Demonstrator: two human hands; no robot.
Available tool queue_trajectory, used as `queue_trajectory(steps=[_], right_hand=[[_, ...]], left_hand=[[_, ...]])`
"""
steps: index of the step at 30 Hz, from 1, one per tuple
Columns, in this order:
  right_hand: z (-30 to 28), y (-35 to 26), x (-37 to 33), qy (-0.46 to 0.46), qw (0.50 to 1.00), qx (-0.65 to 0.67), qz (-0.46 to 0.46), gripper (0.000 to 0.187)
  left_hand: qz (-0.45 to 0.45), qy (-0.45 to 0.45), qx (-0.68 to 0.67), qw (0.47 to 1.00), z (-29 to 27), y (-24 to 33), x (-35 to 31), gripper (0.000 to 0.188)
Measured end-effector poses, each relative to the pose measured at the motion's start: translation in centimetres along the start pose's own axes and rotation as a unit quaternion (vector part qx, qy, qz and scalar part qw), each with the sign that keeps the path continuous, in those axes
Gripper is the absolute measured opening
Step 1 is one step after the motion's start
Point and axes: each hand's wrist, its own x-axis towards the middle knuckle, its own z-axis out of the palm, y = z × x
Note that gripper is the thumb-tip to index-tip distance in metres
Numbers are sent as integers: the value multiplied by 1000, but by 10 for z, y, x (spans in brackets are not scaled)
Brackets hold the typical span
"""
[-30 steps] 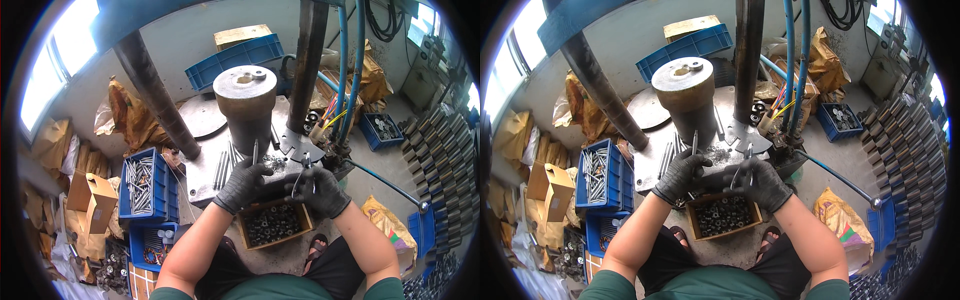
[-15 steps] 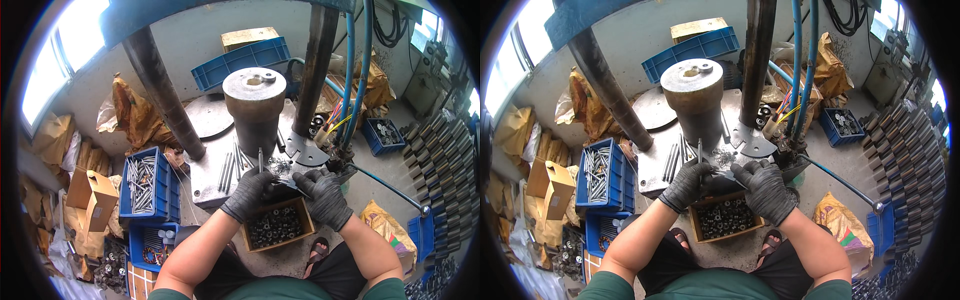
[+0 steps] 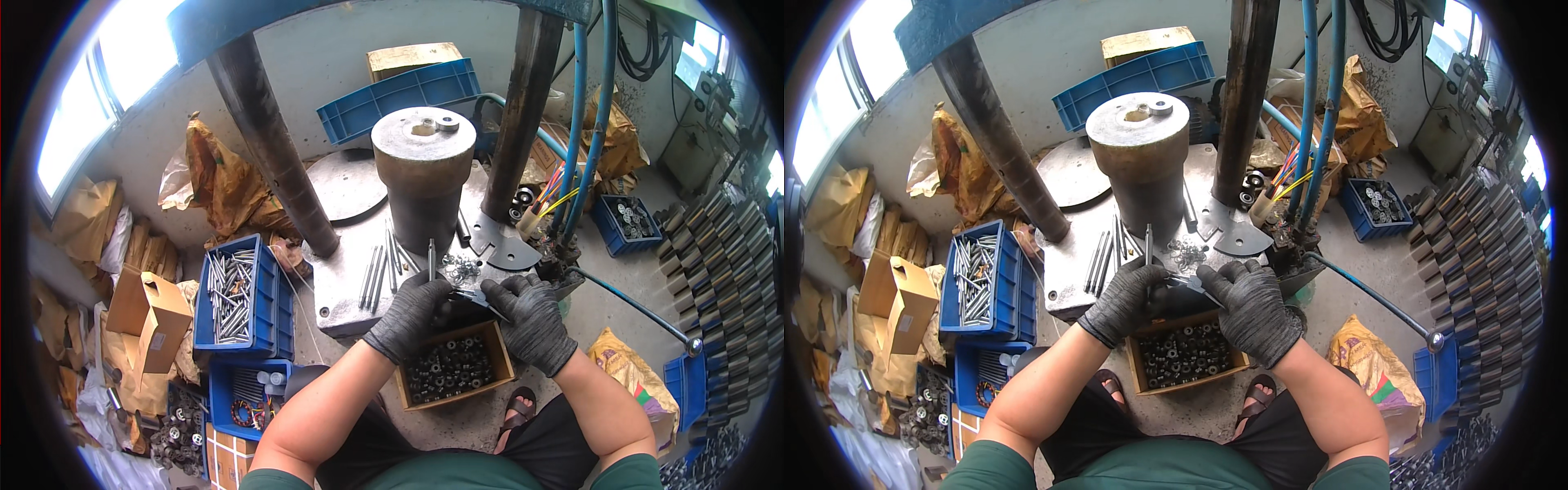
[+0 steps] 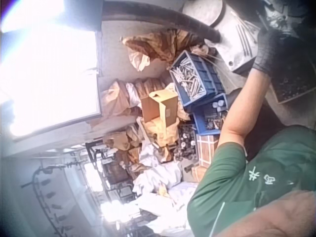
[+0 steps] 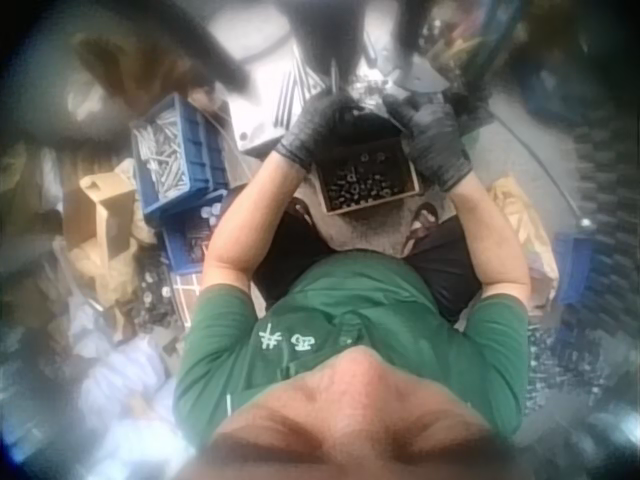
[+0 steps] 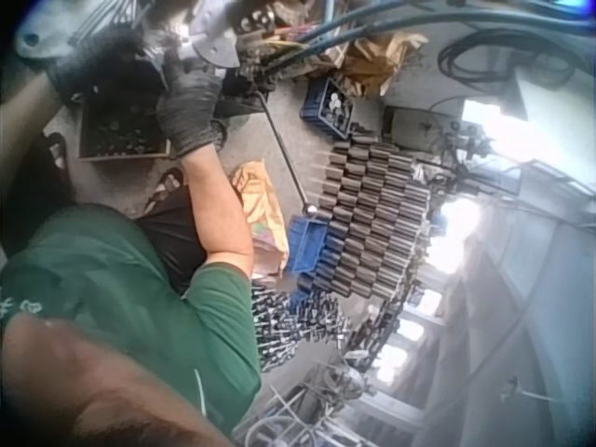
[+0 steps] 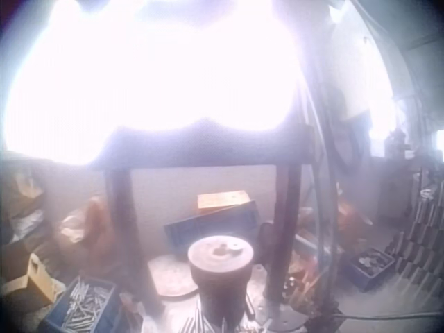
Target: Sort metal pins and hardware components in an industrial workshop.
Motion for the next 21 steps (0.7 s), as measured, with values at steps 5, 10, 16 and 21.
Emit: queue_trajectory(steps=[5,10,16,21], right_hand=[[-1,0,0,-14,999,-34,2,52],[13,23,-9,-17,967,218,129,50],[-12,27,-4,-30,916,339,213,49],[-16,41,-12,-104,903,364,202,48]], left_hand=[[14,-11,49,999,-1,3,-5,11],[112,-27,71,991,5,-1,-7,20],[169,-46,228,958,-18,-14,-2,38],[221,-74,297,926,-15,-9,-10,38]])
